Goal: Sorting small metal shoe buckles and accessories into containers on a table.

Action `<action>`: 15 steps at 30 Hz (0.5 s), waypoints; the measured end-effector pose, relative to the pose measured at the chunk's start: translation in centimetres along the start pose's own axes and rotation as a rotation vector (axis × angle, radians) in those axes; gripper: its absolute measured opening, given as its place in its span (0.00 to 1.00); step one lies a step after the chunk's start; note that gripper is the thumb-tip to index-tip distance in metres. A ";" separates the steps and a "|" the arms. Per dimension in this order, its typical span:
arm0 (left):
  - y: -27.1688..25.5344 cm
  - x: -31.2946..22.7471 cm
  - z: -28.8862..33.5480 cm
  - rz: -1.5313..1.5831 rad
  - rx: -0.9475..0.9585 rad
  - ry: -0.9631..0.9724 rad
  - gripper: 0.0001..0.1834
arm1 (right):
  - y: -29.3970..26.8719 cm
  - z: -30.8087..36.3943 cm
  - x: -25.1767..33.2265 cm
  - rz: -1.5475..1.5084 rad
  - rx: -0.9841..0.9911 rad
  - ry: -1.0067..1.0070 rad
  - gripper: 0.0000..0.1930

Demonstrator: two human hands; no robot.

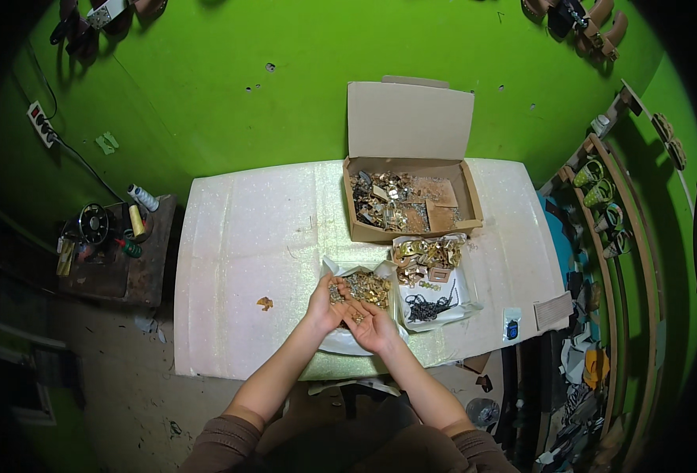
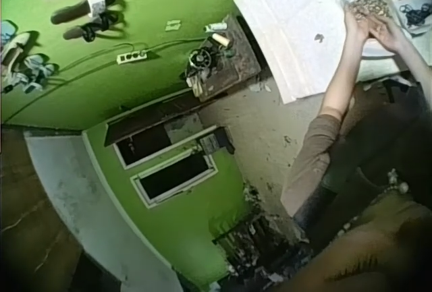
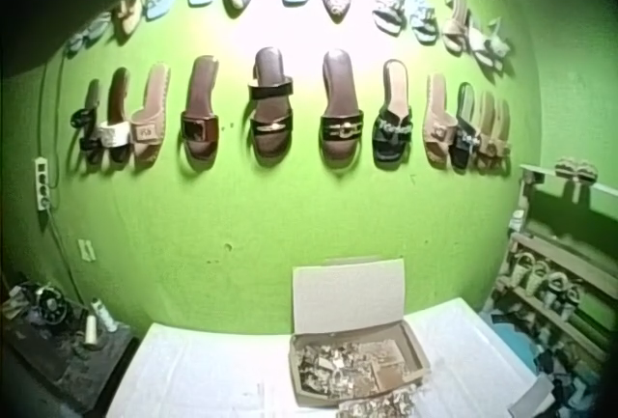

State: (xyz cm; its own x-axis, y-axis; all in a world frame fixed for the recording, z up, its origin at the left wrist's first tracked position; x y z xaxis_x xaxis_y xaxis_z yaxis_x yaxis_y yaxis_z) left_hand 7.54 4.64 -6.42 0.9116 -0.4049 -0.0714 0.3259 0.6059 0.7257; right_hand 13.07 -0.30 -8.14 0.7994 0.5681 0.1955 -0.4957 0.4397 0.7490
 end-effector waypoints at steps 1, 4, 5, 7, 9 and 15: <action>-0.4 -0.4 -0.3 -0.043 0.043 0.004 0.14 | 0.4 0.2 0.1 0.038 0.029 0.020 0.15; 1.9 0.7 2.0 -0.099 -0.011 -0.020 0.15 | -1.0 0.4 1.3 0.029 -0.030 0.011 0.17; 2.0 1.0 2.2 -0.101 -0.011 -0.018 0.15 | -1.0 0.4 1.4 0.020 -0.038 0.005 0.16; 2.2 0.8 2.4 -0.186 0.018 0.049 0.15 | -1.7 -0.4 1.3 0.021 -0.035 -0.006 0.15; 1.3 0.4 1.3 -0.303 0.103 0.087 0.15 | -1.4 -0.7 0.7 0.026 -0.031 -0.014 0.14; 1.8 0.6 0.6 -0.572 0.212 0.195 0.16 | -0.9 -1.1 -0.4 -0.007 0.040 -0.021 0.09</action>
State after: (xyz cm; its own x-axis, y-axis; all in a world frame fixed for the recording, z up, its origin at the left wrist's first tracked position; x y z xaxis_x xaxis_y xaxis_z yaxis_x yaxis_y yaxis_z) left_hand 8.58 5.09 -4.78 0.6433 -0.4804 -0.5961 0.7361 0.1741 0.6541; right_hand 12.84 -0.17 -9.55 0.8097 0.5506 0.2030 -0.4765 0.4148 0.7752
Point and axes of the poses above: each hand's wrist, its own z-axis away from the middle knuckle, its own y-axis out of the palm, x = y × z, the point moved 10 cm from there along -z, towards the middle knuckle, and after that the axes turned 12 degrees about z, right-handed, at the moved point
